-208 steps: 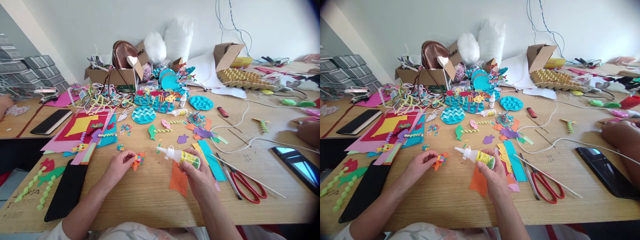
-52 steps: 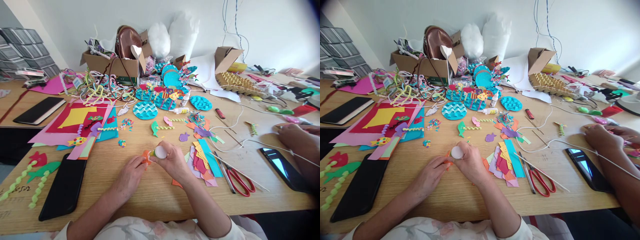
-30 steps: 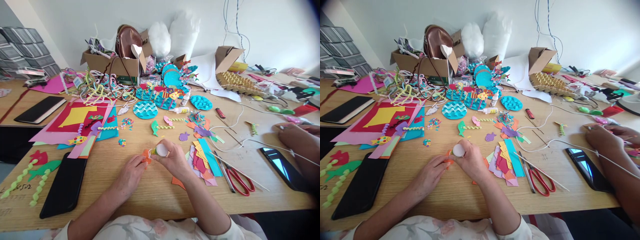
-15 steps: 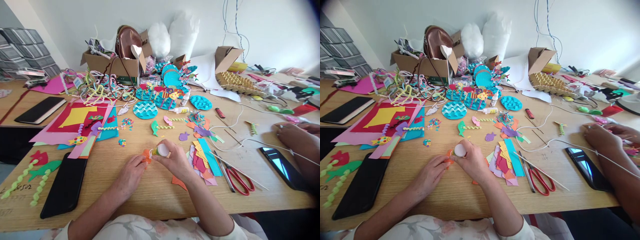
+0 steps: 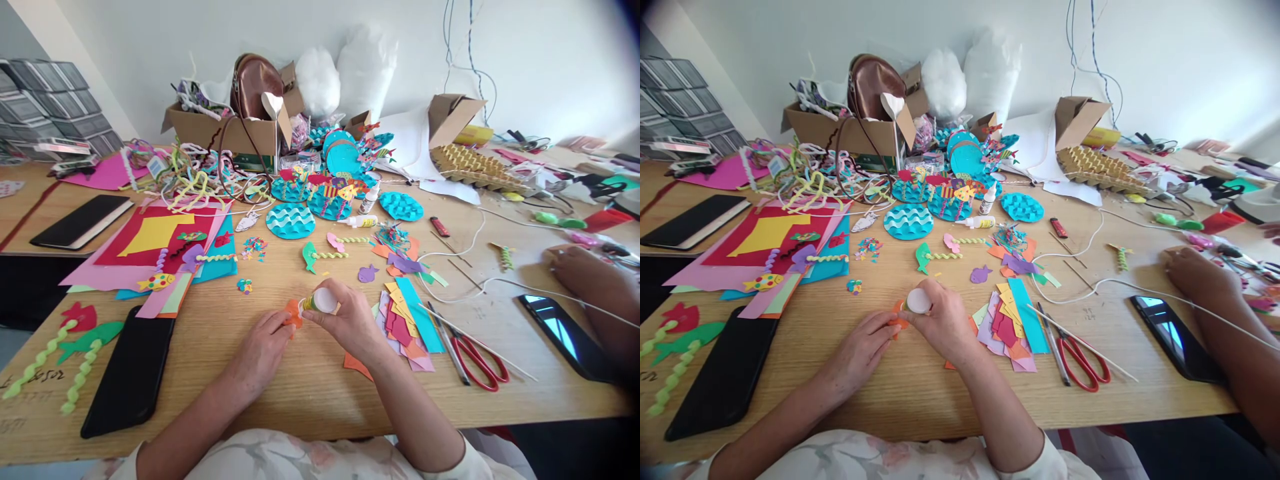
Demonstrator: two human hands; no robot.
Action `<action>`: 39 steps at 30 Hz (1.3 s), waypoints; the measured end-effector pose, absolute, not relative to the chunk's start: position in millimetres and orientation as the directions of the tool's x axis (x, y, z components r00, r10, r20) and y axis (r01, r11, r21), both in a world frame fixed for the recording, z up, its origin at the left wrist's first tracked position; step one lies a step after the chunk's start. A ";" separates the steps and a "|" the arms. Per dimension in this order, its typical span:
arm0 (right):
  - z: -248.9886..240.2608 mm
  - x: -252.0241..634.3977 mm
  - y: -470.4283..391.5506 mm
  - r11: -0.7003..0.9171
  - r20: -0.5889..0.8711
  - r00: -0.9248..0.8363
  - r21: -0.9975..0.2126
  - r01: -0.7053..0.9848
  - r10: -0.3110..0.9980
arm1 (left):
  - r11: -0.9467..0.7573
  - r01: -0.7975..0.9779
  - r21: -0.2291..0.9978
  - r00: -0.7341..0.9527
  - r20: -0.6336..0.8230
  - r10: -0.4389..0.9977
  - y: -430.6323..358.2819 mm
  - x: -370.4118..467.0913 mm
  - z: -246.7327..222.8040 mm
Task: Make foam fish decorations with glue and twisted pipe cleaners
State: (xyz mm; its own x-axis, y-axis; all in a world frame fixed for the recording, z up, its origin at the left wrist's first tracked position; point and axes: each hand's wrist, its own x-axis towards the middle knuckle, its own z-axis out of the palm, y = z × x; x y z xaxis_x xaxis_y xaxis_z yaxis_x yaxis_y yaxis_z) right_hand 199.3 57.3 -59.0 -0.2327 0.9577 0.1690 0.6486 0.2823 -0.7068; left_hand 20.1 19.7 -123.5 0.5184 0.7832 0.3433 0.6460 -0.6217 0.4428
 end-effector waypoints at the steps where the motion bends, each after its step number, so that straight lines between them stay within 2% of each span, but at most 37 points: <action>1: -59.5 199.2 57.3 0.282 0.170 -0.231 -0.703 0.653 0.958 | -0.620 0.646 0.445 0.518 0.342 0.784 19.6 20.2 -123.8; 15: -62.7 194.7 55.8 0.324 0.228 -0.230 -0.695 0.642 0.946 | -0.635 0.656 0.409 0.523 0.360 0.772 20.1 21.6 -121.9; 23: -65.6 194.9 57.6 0.337 0.259 -0.217 -0.681 0.650 0.941 | -0.621 0.650 0.438 0.514 0.348 0.784 19.4 20.9 -120.9; 28: -63.6 194.0 56.7 0.343 0.236 -0.250 -0.690 0.637 0.939 | -0.618 0.653 0.438 0.518 0.337 0.786 19.9 20.7 -121.2; 39: -61.9 197.2 56.9 0.312 0.234 -0.206 -0.710 0.632 0.950 | -0.610 0.650 0.452 0.512 0.332 0.792 19.7 20.4 -119.0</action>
